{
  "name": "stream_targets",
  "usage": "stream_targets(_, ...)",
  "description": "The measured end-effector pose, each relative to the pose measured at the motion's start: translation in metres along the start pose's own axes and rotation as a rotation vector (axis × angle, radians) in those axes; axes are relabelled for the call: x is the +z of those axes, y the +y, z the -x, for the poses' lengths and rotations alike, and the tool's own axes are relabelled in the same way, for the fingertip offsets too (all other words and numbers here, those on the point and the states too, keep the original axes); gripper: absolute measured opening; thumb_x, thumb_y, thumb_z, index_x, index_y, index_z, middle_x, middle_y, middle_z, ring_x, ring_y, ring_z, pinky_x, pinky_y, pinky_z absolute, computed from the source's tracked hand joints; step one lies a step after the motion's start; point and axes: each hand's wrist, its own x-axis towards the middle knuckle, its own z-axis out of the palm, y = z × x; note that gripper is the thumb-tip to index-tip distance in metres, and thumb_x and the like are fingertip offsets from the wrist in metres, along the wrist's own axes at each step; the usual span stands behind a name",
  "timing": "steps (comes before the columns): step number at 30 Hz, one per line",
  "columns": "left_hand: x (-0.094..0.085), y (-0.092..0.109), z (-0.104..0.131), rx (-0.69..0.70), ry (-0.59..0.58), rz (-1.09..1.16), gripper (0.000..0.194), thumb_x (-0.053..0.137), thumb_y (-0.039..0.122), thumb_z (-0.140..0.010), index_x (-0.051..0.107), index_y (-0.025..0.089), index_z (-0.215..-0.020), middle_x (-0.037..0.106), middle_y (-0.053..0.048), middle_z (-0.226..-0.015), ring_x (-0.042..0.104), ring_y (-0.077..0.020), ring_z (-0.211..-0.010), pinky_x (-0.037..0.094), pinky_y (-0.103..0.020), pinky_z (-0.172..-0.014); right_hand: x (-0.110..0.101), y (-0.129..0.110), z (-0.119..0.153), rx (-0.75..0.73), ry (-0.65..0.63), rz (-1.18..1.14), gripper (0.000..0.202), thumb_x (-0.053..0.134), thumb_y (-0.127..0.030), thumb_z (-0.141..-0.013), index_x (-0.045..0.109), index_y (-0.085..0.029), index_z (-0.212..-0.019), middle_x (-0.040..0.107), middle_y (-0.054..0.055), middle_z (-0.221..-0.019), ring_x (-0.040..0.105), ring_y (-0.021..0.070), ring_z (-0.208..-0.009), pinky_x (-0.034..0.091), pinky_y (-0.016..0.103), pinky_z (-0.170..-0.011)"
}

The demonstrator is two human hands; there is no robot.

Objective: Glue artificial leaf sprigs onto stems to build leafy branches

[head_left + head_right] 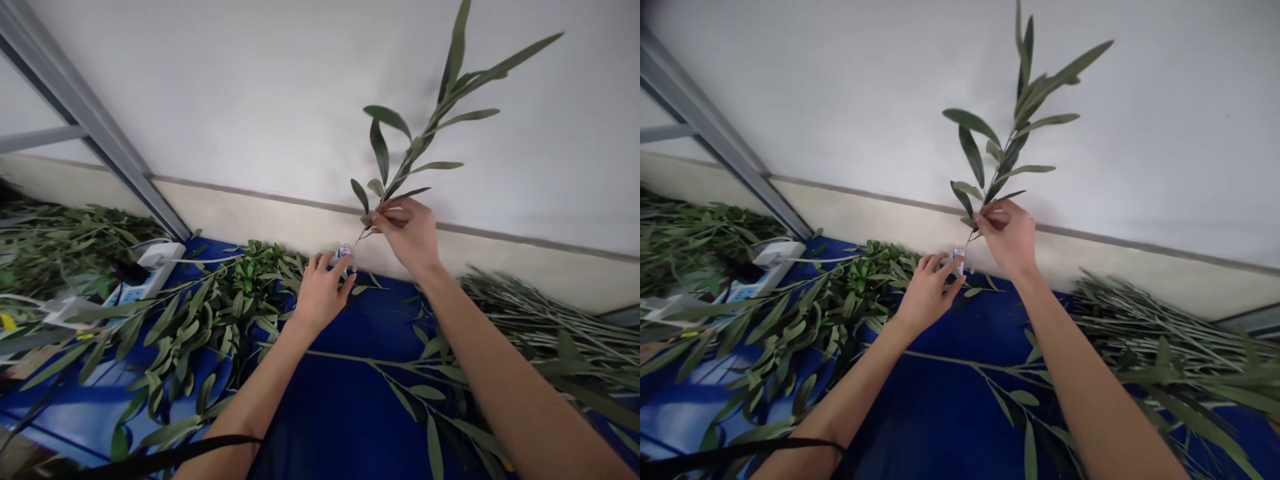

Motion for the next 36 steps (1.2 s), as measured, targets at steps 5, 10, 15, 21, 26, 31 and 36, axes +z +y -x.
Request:
stream_targets(5,0.010,-0.002,-0.007,-0.023,-0.035,-0.042,0.041,0.058,0.035,-0.102,0.060,0.026,-0.141,0.060,-0.016,-0.136,0.052,-0.0357,-0.125,0.049,-0.059,-0.105,0.020,0.016,-0.001,-0.056,-0.006,0.088,0.014,0.078,-0.030,-0.083,0.069,-0.020,-0.079,0.080,0.007,-0.083,0.079,0.0245,-0.073,0.068,0.040,-0.075)
stream_targets(10,0.016,-0.003,-0.008,-0.045,-0.056,-0.049,0.042,0.057,0.037,-0.102,0.059,0.024,-0.142,0.060,-0.017,-0.138,0.053,-0.0365,-0.125,0.050,-0.058,-0.103,0.026,0.021,-0.003,-0.091,-0.012,0.124,0.013,0.075,-0.030,-0.085,0.072,-0.021,-0.076,0.081,0.006,-0.084,0.078,0.0239,-0.075,0.067,0.038,-0.074)
stream_targets(15,0.017,-0.004,-0.010,-0.051,-0.079,-0.046,0.043,0.056,0.037,-0.103,0.058,0.020,-0.142,0.059,-0.017,-0.141,0.054,-0.0358,-0.124,0.051,-0.056,-0.103,0.034,0.023,-0.002,-0.078,-0.050,0.086,0.010,0.075,-0.027,-0.084,0.071,-0.021,-0.076,0.079,0.005,-0.078,0.078,0.0234,-0.071,0.065,0.035,-0.068)
stream_targets(21,0.016,-0.005,-0.011,-0.046,-0.092,-0.036,0.045,0.057,0.037,-0.103,0.056,0.020,-0.144,0.060,-0.017,-0.141,0.055,-0.0361,-0.125,0.052,-0.055,-0.103,0.037,0.025,0.001,-0.042,-0.072,0.078,0.010,0.075,-0.026,-0.082,0.069,-0.021,-0.077,0.078,0.004,-0.074,0.078,0.0234,-0.071,0.065,0.035,-0.069)
stream_targets(26,0.016,-0.005,-0.011,-0.042,-0.092,-0.025,0.044,0.056,0.037,-0.103,0.057,0.019,-0.143,0.060,-0.017,-0.141,0.056,-0.0364,-0.124,0.052,-0.056,-0.102,0.030,0.018,0.000,-0.068,-0.008,0.076,0.012,0.076,-0.028,-0.083,0.069,-0.022,-0.075,0.079,0.006,-0.083,0.078,0.0238,-0.073,0.067,0.038,-0.072)
stream_targets(31,0.016,-0.007,-0.010,-0.024,-0.082,-0.010,0.044,0.056,0.036,-0.103,0.057,0.021,-0.144,0.060,-0.017,-0.142,0.057,-0.0355,-0.125,0.051,-0.057,-0.105,0.017,0.007,0.000,-0.091,0.061,0.019,0.017,0.078,-0.031,-0.084,0.067,-0.023,-0.074,0.077,0.007,-0.088,0.077,0.0240,-0.076,0.069,0.040,-0.074)
stream_targets(36,0.011,-0.012,-0.008,-0.019,-0.043,-0.007,0.036,0.056,0.036,-0.103,0.066,0.022,-0.135,0.057,-0.017,-0.146,0.056,-0.0358,-0.128,0.050,-0.056,-0.108,0.008,0.002,0.003,-0.011,0.149,-0.138,0.019,0.082,-0.033,-0.079,0.067,-0.022,-0.078,0.074,0.004,-0.079,0.076,0.0220,-0.070,0.070,0.041,-0.073)
